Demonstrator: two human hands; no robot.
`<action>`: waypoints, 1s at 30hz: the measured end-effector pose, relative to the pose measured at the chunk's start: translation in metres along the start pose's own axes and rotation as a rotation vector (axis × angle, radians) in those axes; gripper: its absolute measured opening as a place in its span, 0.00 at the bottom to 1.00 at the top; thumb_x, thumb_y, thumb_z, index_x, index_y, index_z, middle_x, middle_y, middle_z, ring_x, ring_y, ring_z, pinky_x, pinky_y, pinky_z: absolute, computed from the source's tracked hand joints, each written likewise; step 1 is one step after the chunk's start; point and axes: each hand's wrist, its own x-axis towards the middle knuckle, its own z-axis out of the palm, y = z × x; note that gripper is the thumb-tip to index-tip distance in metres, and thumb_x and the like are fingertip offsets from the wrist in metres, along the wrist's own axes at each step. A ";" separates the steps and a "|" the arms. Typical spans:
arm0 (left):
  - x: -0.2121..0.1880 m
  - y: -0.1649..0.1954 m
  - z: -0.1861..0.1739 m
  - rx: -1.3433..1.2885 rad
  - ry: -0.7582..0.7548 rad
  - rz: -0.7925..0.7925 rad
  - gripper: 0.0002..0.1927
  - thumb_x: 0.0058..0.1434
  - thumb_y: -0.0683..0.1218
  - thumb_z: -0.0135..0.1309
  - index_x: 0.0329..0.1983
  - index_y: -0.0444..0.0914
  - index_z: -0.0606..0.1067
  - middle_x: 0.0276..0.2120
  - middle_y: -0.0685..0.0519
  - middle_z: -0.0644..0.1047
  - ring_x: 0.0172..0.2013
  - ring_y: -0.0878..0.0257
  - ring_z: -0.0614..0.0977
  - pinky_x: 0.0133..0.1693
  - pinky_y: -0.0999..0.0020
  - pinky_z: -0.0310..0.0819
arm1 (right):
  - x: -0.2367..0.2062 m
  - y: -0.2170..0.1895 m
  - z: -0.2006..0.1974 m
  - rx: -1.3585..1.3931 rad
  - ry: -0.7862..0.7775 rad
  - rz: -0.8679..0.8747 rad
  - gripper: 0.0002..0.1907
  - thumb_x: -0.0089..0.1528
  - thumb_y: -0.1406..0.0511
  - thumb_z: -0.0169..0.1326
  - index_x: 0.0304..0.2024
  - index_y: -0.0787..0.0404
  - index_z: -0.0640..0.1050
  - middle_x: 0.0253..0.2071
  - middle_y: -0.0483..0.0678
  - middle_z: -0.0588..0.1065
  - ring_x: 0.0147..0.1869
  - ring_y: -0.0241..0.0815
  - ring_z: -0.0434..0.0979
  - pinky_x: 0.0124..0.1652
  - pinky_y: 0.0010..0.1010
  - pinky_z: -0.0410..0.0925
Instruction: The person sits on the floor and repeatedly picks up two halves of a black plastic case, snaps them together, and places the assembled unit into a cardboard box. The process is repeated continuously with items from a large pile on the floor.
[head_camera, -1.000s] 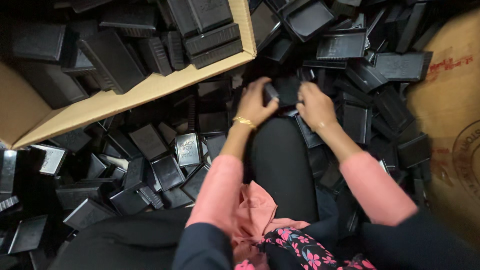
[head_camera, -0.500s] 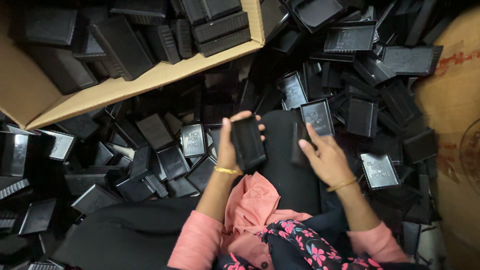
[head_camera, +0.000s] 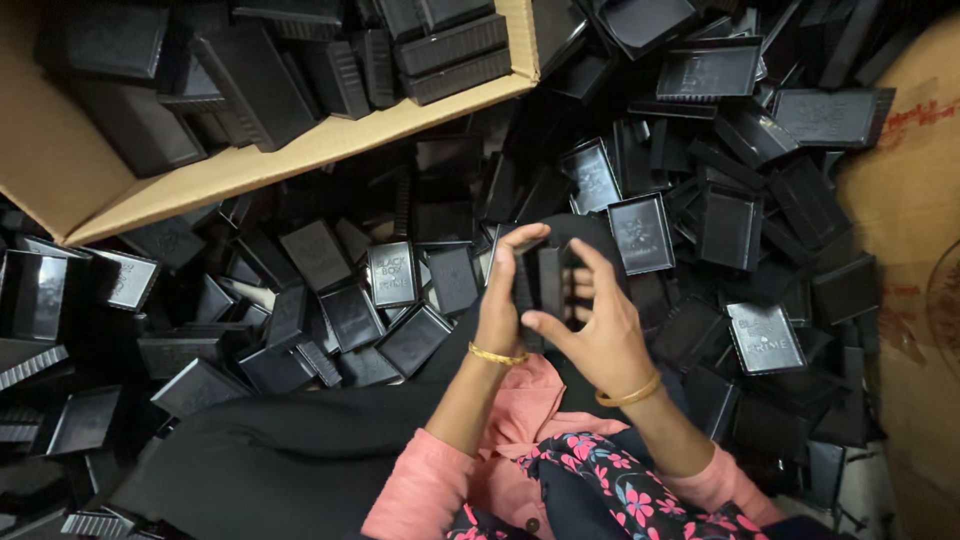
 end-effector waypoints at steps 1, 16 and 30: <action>0.000 0.001 0.004 0.051 -0.006 0.026 0.28 0.77 0.61 0.33 0.63 0.37 0.69 0.62 0.50 0.71 0.62 0.60 0.72 0.65 0.62 0.65 | -0.003 0.004 0.005 0.012 -0.014 -0.023 0.48 0.52 0.58 0.71 0.68 0.65 0.63 0.52 0.55 0.76 0.51 0.41 0.81 0.46 0.32 0.78; 0.003 0.044 -0.012 1.057 0.290 0.543 0.20 0.73 0.48 0.39 0.26 0.34 0.67 0.21 0.43 0.69 0.24 0.46 0.73 0.30 0.55 0.64 | -0.028 0.024 -0.007 0.248 -0.075 0.107 0.21 0.57 0.71 0.68 0.49 0.69 0.74 0.45 0.49 0.80 0.49 0.31 0.79 0.50 0.24 0.74; 0.063 0.229 0.005 1.031 0.542 1.469 0.22 0.79 0.52 0.37 0.47 0.27 0.70 0.47 0.42 0.73 0.52 0.55 0.75 0.58 0.61 0.69 | 0.075 0.067 -0.067 -0.460 0.322 -0.144 0.23 0.65 0.68 0.62 0.60 0.67 0.73 0.52 0.58 0.76 0.52 0.53 0.80 0.50 0.37 0.74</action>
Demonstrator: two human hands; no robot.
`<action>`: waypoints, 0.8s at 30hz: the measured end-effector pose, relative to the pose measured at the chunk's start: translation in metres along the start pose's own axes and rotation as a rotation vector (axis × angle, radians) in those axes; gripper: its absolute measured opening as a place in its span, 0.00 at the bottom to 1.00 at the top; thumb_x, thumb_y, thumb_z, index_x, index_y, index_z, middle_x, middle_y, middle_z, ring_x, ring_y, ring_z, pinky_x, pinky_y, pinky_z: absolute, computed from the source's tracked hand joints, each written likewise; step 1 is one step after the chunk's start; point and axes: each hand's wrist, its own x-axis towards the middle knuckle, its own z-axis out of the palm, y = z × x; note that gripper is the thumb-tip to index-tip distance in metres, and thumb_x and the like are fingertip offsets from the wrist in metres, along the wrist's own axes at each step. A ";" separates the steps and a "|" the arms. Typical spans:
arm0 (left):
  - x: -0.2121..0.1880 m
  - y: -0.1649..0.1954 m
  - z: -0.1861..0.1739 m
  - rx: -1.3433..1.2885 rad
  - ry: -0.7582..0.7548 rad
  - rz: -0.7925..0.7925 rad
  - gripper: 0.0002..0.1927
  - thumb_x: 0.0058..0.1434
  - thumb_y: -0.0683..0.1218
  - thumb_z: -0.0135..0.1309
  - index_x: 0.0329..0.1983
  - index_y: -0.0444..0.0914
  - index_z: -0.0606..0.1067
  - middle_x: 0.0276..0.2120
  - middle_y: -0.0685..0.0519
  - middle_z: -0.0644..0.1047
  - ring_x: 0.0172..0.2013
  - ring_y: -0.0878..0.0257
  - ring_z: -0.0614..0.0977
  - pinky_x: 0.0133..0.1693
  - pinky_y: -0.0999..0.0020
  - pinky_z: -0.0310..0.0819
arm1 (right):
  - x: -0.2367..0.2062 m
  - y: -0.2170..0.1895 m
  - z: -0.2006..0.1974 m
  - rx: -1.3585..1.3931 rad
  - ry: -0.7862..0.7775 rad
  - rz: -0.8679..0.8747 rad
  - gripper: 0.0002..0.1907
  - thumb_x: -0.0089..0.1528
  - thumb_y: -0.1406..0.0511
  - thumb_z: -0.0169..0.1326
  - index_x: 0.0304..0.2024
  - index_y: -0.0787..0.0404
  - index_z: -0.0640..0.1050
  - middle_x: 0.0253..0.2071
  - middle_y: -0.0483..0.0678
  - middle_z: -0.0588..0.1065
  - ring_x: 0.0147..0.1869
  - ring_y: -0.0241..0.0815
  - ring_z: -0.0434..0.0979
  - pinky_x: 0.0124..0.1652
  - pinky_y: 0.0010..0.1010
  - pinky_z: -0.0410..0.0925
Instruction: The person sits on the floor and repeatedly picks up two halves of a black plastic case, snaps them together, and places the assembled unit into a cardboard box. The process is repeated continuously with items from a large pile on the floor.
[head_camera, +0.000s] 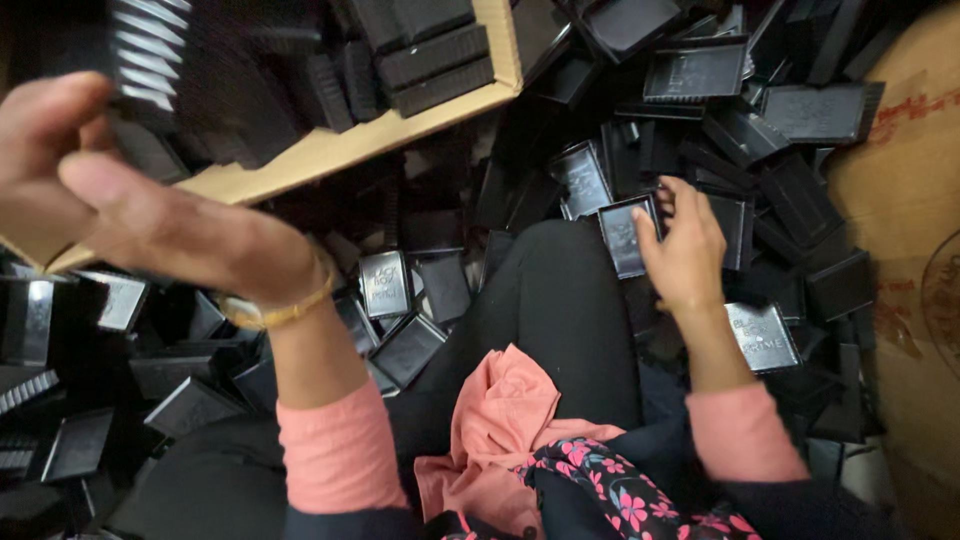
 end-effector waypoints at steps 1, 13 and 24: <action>-0.006 -0.001 -0.005 -0.251 -0.038 -0.159 0.21 0.80 0.53 0.37 0.48 0.31 0.72 0.48 0.46 0.75 0.53 0.59 0.76 0.59 0.64 0.69 | 0.009 0.018 0.008 -0.167 -0.101 0.071 0.23 0.61 0.67 0.65 0.57 0.67 0.75 0.47 0.58 0.77 0.48 0.57 0.79 0.46 0.42 0.72; -0.223 0.083 0.031 -1.244 -0.579 -1.739 0.42 0.67 0.48 0.55 0.81 0.49 0.49 0.68 0.45 0.66 0.64 0.51 0.69 0.61 0.52 0.68 | 0.010 -0.003 0.047 0.660 -0.371 0.280 0.08 0.67 0.67 0.55 0.44 0.63 0.83 0.35 0.53 0.81 0.35 0.40 0.81 0.35 0.25 0.74; -0.219 0.053 -0.003 -1.354 -0.180 -1.816 0.26 0.72 0.61 0.42 0.65 0.42 0.67 0.64 0.43 0.71 0.61 0.48 0.75 0.58 0.44 0.74 | 0.051 0.045 0.065 0.133 -0.035 0.159 0.18 0.58 0.70 0.59 0.51 0.61 0.76 0.45 0.54 0.77 0.49 0.52 0.78 0.50 0.40 0.71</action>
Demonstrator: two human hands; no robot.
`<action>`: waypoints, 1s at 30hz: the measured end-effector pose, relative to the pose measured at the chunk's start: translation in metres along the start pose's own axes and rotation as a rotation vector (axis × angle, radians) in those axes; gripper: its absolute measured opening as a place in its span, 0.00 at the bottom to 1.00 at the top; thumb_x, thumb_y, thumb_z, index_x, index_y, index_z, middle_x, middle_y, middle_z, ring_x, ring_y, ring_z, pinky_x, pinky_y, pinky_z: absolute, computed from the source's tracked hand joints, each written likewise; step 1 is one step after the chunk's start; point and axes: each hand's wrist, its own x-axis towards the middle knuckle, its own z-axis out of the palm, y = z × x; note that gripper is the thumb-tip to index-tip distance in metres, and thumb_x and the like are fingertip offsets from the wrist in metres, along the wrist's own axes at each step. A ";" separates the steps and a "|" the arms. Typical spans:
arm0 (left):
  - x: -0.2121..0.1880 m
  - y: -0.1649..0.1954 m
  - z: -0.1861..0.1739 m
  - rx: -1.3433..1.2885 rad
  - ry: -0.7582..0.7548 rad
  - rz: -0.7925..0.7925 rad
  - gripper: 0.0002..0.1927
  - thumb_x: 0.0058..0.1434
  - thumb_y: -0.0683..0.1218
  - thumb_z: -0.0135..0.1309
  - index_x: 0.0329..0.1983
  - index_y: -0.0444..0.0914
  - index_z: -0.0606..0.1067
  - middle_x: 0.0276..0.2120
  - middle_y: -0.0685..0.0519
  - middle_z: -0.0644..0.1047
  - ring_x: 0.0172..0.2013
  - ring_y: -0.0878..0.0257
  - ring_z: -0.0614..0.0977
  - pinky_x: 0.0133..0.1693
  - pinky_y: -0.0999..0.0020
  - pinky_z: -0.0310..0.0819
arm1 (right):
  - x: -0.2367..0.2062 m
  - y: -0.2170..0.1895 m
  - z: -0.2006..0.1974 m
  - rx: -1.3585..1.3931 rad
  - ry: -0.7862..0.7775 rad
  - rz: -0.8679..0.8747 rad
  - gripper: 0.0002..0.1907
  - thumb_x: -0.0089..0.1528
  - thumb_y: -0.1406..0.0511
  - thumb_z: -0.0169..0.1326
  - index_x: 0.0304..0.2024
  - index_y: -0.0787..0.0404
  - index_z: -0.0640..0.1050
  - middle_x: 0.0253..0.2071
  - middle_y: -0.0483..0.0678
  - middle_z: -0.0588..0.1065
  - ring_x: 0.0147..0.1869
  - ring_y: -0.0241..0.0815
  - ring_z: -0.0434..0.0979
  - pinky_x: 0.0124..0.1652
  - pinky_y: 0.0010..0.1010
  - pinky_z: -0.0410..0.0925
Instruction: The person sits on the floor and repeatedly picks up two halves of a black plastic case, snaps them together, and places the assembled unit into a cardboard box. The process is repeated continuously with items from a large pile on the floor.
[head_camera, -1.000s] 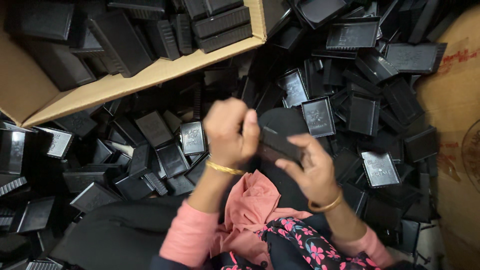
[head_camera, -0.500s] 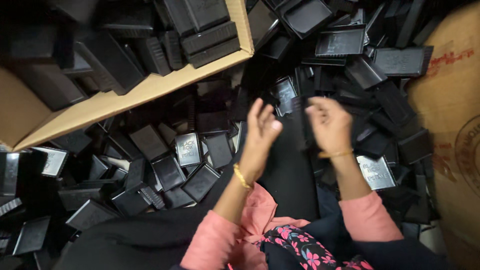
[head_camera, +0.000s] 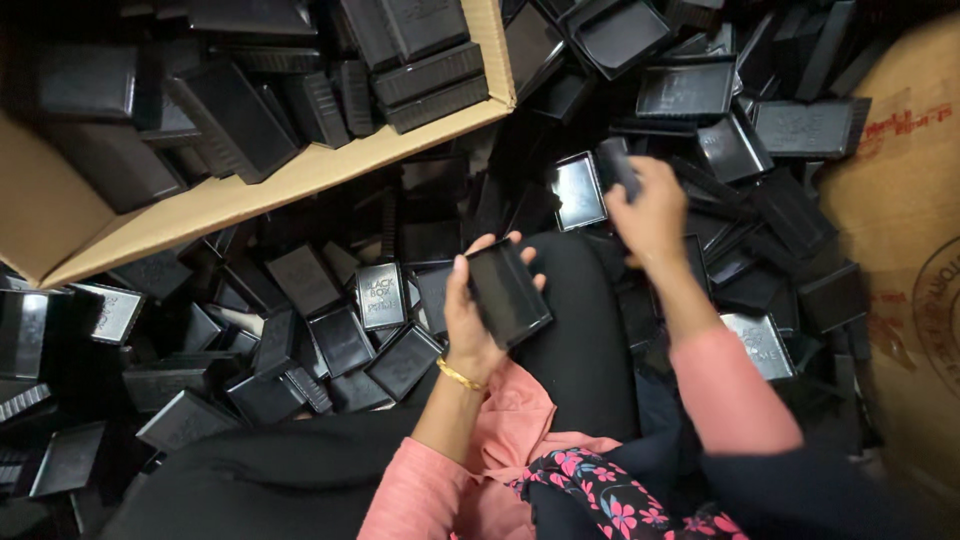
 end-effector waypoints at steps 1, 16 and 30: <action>0.001 0.002 -0.002 -0.023 0.016 0.003 0.25 0.73 0.62 0.42 0.63 0.41 0.68 0.63 0.42 0.72 0.61 0.48 0.76 0.58 0.45 0.74 | -0.016 -0.003 -0.020 0.259 -0.067 0.246 0.20 0.60 0.70 0.56 0.55 0.58 0.74 0.46 0.49 0.79 0.48 0.44 0.80 0.49 0.34 0.73; -0.002 -0.011 0.005 0.381 -0.083 0.121 0.23 0.74 0.61 0.41 0.56 0.39 0.70 0.62 0.46 0.73 0.56 0.56 0.76 0.61 0.58 0.69 | -0.134 -0.090 -0.067 0.877 -0.351 0.215 0.39 0.55 0.62 0.69 0.63 0.59 0.64 0.60 0.50 0.73 0.64 0.42 0.75 0.59 0.31 0.70; -0.009 0.016 0.030 1.417 -0.211 0.419 0.22 0.75 0.53 0.37 0.34 0.37 0.76 0.32 0.48 0.78 0.37 0.57 0.82 0.43 0.64 0.73 | -0.145 -0.089 -0.055 1.082 -0.877 0.432 0.29 0.65 0.64 0.57 0.68 0.68 0.71 0.59 0.52 0.77 0.62 0.39 0.76 0.60 0.31 0.70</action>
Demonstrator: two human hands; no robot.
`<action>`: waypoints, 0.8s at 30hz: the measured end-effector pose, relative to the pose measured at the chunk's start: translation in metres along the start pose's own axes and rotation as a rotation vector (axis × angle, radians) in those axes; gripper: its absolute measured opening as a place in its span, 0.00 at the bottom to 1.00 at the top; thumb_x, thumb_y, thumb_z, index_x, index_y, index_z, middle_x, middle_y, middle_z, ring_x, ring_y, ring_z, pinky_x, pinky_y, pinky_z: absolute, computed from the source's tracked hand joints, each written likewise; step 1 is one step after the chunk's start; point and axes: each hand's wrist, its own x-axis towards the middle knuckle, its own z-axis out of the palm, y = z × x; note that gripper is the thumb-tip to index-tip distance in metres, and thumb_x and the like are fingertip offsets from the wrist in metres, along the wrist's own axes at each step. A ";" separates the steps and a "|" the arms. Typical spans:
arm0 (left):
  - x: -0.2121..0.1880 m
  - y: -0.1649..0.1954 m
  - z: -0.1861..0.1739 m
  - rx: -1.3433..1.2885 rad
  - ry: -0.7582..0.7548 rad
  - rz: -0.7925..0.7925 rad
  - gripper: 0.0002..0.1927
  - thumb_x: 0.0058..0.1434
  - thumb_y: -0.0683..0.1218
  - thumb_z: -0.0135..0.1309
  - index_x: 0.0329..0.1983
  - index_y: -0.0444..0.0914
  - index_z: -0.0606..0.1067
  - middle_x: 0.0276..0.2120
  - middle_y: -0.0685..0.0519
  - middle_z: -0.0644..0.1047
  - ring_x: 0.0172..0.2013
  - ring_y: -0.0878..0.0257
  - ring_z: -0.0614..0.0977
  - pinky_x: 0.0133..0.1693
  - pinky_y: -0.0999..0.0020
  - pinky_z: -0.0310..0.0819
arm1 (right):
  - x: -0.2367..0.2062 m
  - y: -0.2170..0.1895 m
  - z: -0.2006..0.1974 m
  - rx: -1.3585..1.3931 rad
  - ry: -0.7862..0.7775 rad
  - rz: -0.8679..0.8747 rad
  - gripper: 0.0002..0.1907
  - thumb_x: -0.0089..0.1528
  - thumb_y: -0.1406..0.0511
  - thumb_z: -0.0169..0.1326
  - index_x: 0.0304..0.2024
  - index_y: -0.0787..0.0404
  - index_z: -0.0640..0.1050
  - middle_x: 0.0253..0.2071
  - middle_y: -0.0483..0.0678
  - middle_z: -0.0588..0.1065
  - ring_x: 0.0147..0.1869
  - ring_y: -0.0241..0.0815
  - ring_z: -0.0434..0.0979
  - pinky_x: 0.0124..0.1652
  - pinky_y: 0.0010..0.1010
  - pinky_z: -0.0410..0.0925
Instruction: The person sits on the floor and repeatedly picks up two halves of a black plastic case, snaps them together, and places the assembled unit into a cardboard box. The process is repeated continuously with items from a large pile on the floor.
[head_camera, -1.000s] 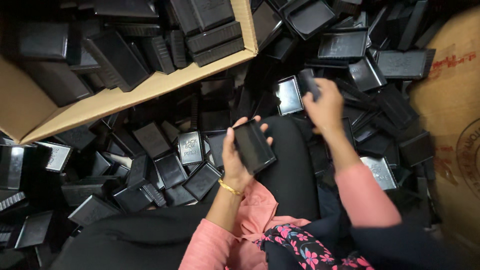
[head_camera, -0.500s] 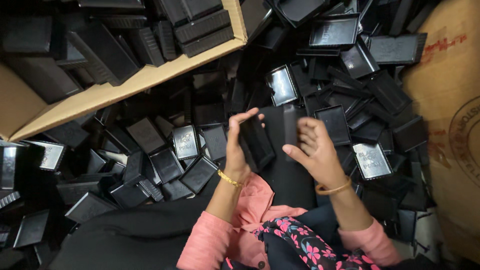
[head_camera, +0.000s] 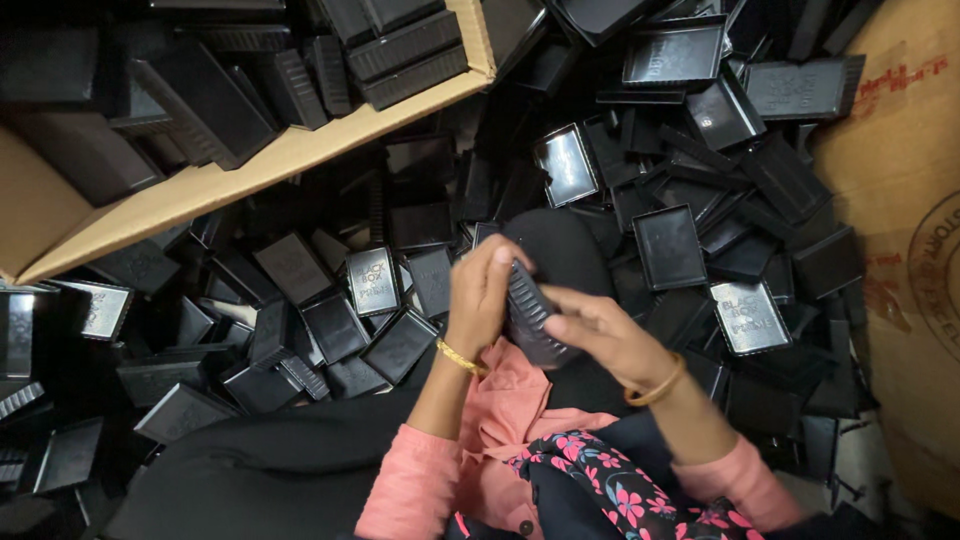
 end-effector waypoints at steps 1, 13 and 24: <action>0.000 0.000 -0.003 0.061 0.095 0.032 0.21 0.74 0.52 0.39 0.31 0.35 0.73 0.29 0.46 0.75 0.33 0.54 0.78 0.38 0.62 0.70 | -0.001 0.003 -0.002 0.121 -0.082 0.077 0.27 0.69 0.63 0.54 0.67 0.72 0.73 0.60 0.54 0.78 0.63 0.40 0.76 0.63 0.31 0.69; 0.012 0.014 -0.020 0.315 0.319 0.265 0.14 0.67 0.47 0.47 0.28 0.35 0.64 0.25 0.45 0.64 0.26 0.50 0.68 0.31 0.57 0.59 | -0.013 -0.001 0.032 -0.504 0.387 -0.321 0.21 0.59 0.73 0.64 0.55 0.69 0.76 0.46 0.50 0.82 0.50 0.33 0.81 0.51 0.26 0.76; 0.082 0.018 -0.075 0.471 0.627 0.537 0.07 0.67 0.42 0.54 0.48 0.38 0.73 0.42 0.45 0.77 0.44 0.48 0.79 0.48 0.56 0.73 | 0.030 -0.040 -0.105 -1.100 0.869 -0.466 0.11 0.66 0.72 0.61 0.52 0.63 0.81 0.52 0.52 0.80 0.50 0.49 0.85 0.51 0.33 0.74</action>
